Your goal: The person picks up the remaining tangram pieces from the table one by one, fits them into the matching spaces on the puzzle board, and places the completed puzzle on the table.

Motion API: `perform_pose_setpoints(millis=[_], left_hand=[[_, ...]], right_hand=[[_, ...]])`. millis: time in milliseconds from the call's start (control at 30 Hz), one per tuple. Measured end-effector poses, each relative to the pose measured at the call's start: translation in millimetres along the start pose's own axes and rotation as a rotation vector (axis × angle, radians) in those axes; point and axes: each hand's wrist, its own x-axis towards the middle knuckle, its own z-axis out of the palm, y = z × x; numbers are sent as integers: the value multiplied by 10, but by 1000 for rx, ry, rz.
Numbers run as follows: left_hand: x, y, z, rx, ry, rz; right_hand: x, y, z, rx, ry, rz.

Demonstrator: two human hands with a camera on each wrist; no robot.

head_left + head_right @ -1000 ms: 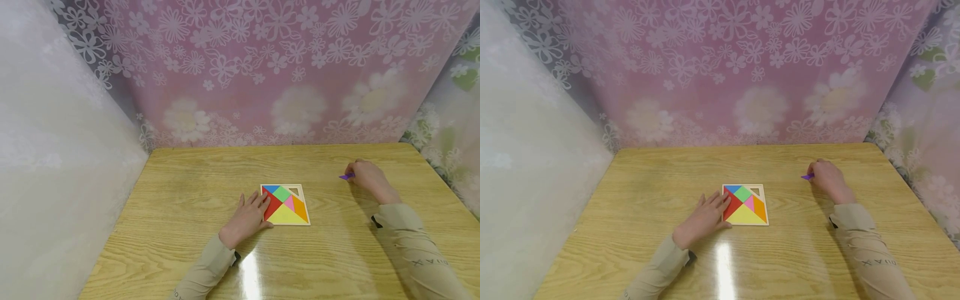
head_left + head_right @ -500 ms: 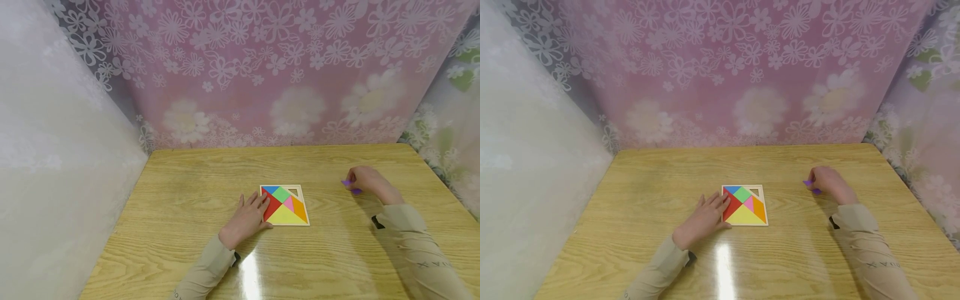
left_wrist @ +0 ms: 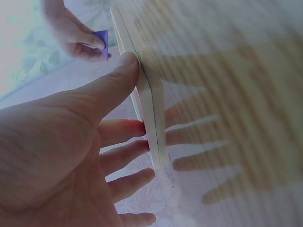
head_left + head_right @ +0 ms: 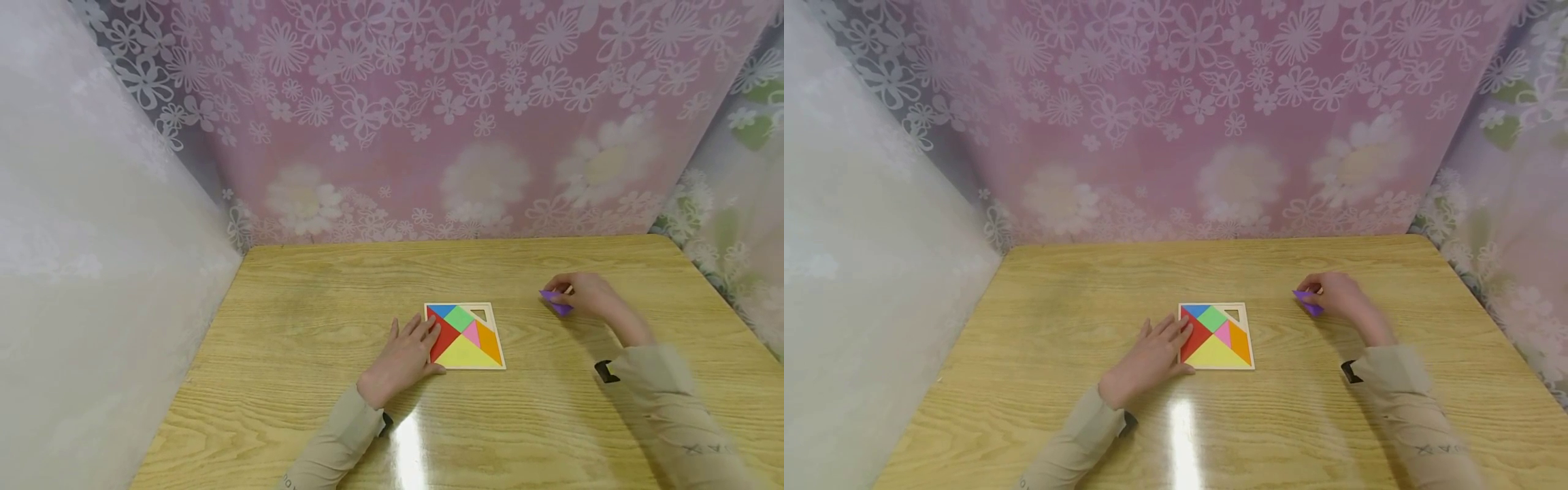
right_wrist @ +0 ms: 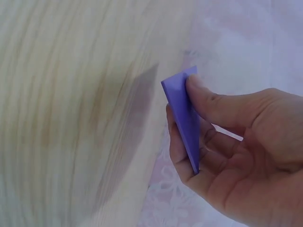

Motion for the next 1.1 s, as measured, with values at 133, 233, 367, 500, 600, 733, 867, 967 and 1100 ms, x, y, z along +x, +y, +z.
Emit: perform_pose_setpoints(millis=[133, 233, 367, 500, 600, 733, 867, 967, 1100], left_hand=[[2, 0, 2, 0, 2, -1], [3, 1, 3, 3, 0, 0], [6, 3, 6, 0, -4, 0], [8, 5, 4, 3, -1, 1], [8, 4, 8, 10, 4, 3], [9, 1, 20, 18, 5, 6], [10, -4, 31, 20, 5, 9], [11, -10, 35, 18, 8, 10], [8, -14, 27, 16, 14, 11]], right_hand=[[10, -120, 63, 37, 39, -15], [9, -232, 99, 69, 63, -21], [8, -379, 149, 118, 95, -23], [19, -502, 200, 172, 119, -24], [31, -580, 235, 197, 133, -22], [35, -678, 269, 222, 149, -23], [44, -752, 297, 248, 159, -31], [59, -780, 328, 259, 167, -37], [70, -801, 362, 282, 164, -41]])
